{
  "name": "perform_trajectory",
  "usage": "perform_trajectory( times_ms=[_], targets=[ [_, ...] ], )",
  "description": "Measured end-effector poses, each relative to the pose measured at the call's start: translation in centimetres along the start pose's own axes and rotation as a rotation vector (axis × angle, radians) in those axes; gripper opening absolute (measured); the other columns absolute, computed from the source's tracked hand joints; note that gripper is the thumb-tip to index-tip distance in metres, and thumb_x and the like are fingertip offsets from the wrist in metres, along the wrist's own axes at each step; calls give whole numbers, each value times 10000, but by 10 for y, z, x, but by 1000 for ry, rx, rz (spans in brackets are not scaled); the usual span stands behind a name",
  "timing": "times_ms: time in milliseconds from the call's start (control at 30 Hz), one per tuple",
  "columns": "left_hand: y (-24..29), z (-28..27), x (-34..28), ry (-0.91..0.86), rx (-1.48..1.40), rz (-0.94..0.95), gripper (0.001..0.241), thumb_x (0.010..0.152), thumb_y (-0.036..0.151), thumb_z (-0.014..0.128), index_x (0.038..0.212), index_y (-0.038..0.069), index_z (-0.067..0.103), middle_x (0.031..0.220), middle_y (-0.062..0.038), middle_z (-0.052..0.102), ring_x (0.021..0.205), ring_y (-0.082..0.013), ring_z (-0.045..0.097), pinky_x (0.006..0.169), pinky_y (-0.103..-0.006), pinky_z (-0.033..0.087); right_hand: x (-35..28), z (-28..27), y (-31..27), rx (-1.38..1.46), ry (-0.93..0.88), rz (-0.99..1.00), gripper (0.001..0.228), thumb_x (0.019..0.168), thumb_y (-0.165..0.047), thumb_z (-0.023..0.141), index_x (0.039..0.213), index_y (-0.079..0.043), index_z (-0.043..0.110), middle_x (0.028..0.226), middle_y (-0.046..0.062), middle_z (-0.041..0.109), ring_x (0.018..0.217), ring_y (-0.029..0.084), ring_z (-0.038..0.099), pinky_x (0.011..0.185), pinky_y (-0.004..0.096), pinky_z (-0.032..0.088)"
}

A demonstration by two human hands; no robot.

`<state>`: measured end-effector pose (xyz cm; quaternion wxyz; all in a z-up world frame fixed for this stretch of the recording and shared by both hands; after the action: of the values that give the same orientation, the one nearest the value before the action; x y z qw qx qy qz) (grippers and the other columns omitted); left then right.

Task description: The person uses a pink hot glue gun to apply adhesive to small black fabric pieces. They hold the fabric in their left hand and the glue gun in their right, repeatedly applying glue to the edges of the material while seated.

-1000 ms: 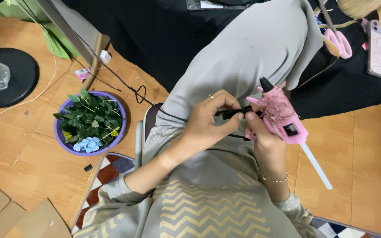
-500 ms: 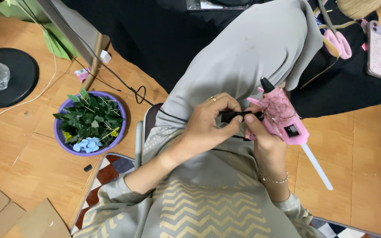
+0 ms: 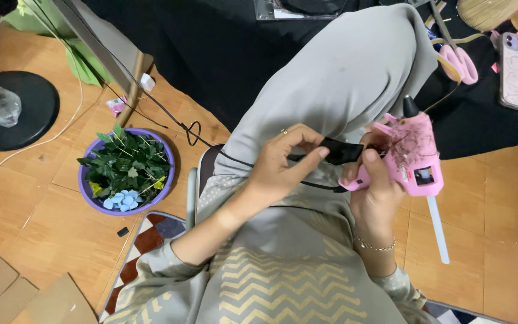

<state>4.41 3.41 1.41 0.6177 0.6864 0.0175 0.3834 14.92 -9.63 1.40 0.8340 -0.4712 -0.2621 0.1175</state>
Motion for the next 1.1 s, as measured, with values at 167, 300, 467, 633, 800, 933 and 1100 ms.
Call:
perform_trajectory(
  times_ms=[167, 300, 467, 633, 800, 933, 1100],
  targets=[
    [8, -23, 16, 101, 105, 54, 75, 946, 112, 726, 1002, 66, 704, 869, -83, 662, 818, -198, 664, 816, -344, 527, 9, -19, 2, 140, -29, 49, 405, 838, -297, 659, 1091, -1, 544, 646, 88, 479, 439, 159, 497, 411, 269, 451],
    [45, -33, 46, 149, 185, 172, 46, 955, 95, 721, 994, 72, 710, 899, -66, 675, 831, -143, 632, 814, -327, 524, 16, -37, -9, 121, 184, 35, 353, 850, -267, 577, 1119, -40, 550, 769, 78, 505, 618, 176, 516, 540, 304, 476],
    [80, -44, 100, 140, 399, 344, 52, 971, 41, 711, 1019, 24, 720, 935, -114, 652, 838, -232, 656, 810, -350, 544, 29, -67, -6, 137, 310, -19, 310, 968, -299, 589, 1120, -30, 605, 781, 95, 570, 724, 179, 571, 685, 298, 511],
    [53, -74, 175, 173, 605, 411, 58, 999, 75, 634, 983, 46, 681, 950, -51, 641, 821, -156, 582, 758, -292, 464, 31, -66, -15, 152, 408, -80, 479, 947, -477, 641, 1119, -33, 595, 1085, 87, 668, 799, 174, 618, 672, 358, 536],
    [-63, -136, 231, 345, 684, 29, 76, 858, 277, 706, 887, 208, 719, 786, 77, 712, 721, -79, 628, 716, -283, 471, 35, -70, -9, 158, 361, -78, 384, 990, -458, 587, 1171, -124, 527, 1018, 100, 655, 726, 185, 605, 680, 389, 531],
    [-70, -113, 224, 289, 665, -28, 70, 861, 273, 715, 846, 209, 691, 736, 86, 671, 689, -73, 589, 696, -283, 443, 33, -74, -5, 163, 339, -68, 315, 1030, -427, 569, 1187, -159, 518, 992, 116, 646, 666, 195, 571, 660, 373, 502],
    [-34, -58, 260, 164, 663, -21, 90, 891, 277, 674, 846, 200, 679, 846, 71, 736, 818, -109, 671, 754, -317, 494, 34, -70, -9, 182, 334, -35, 348, 973, -464, 645, 1158, -186, 545, 945, 101, 655, 637, 172, 553, 636, 350, 463]
  ],
)
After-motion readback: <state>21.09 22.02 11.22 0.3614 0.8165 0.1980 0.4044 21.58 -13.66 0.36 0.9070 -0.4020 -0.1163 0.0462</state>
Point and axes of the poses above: each hand's wrist, its own x-axis towards the middle knuckle, its own z-axis out of the palm, y = z × x, the point moved 5 cm from there along x, towards the middle knuckle
